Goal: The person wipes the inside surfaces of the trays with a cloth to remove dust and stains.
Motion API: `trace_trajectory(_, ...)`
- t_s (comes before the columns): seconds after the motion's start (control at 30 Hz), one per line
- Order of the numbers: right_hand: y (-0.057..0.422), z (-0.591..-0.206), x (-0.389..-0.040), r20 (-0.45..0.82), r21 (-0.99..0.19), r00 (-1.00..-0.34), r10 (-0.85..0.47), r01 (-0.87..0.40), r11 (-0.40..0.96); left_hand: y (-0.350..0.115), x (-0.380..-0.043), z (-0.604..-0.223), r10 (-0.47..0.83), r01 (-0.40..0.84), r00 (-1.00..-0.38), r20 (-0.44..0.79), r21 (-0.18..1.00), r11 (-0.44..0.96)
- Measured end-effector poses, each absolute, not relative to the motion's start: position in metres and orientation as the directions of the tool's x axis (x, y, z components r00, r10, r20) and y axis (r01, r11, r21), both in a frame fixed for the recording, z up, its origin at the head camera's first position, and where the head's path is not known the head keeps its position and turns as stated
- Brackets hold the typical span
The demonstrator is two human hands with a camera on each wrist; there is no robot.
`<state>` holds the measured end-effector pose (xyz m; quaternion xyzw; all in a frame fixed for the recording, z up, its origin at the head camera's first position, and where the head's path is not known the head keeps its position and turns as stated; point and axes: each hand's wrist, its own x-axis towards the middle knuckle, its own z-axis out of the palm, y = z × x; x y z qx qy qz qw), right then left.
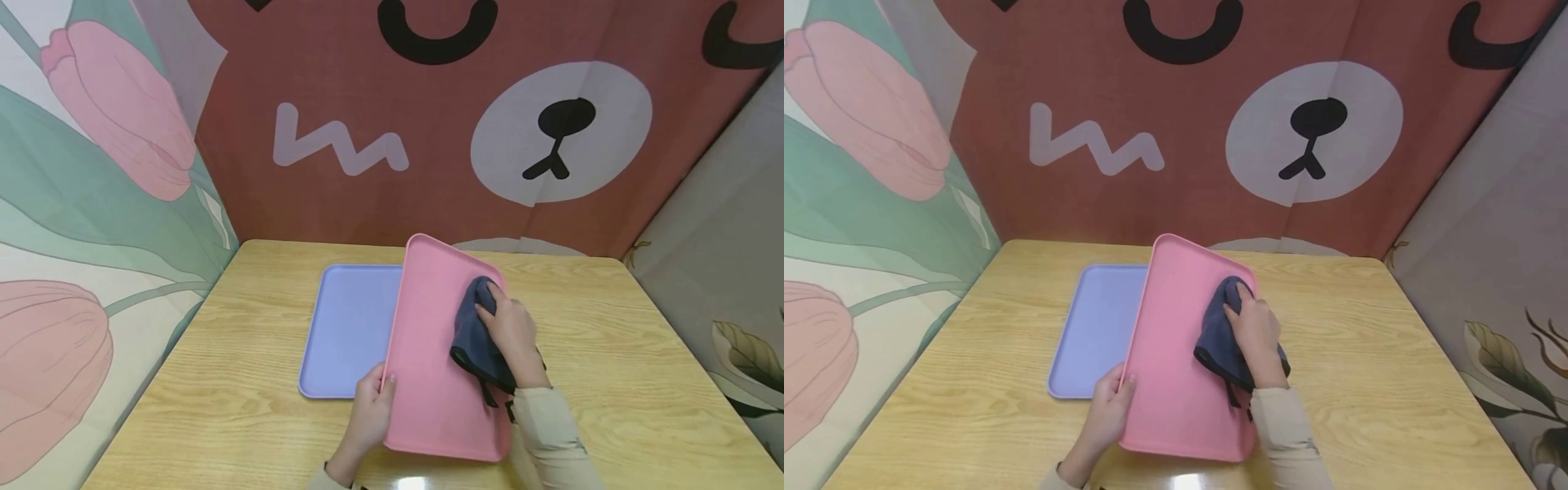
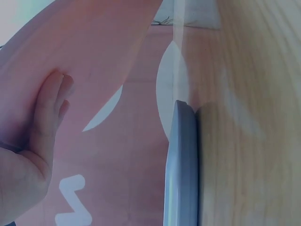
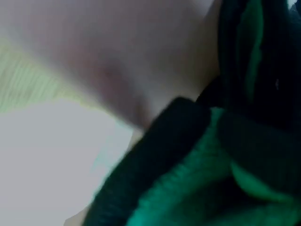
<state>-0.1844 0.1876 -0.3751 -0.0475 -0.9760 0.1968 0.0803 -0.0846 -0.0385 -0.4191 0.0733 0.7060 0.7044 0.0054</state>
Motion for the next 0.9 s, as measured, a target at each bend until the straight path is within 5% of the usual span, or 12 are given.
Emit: trace_trajectory(0.9, 0.197, -0.388, -0.187, 0.111, -0.415, -0.983, 0.143, 0.085, 0.906, -0.046, -0.086, -0.418, 0.073, 0.131, -0.989, 0.131, 0.991, -0.002)
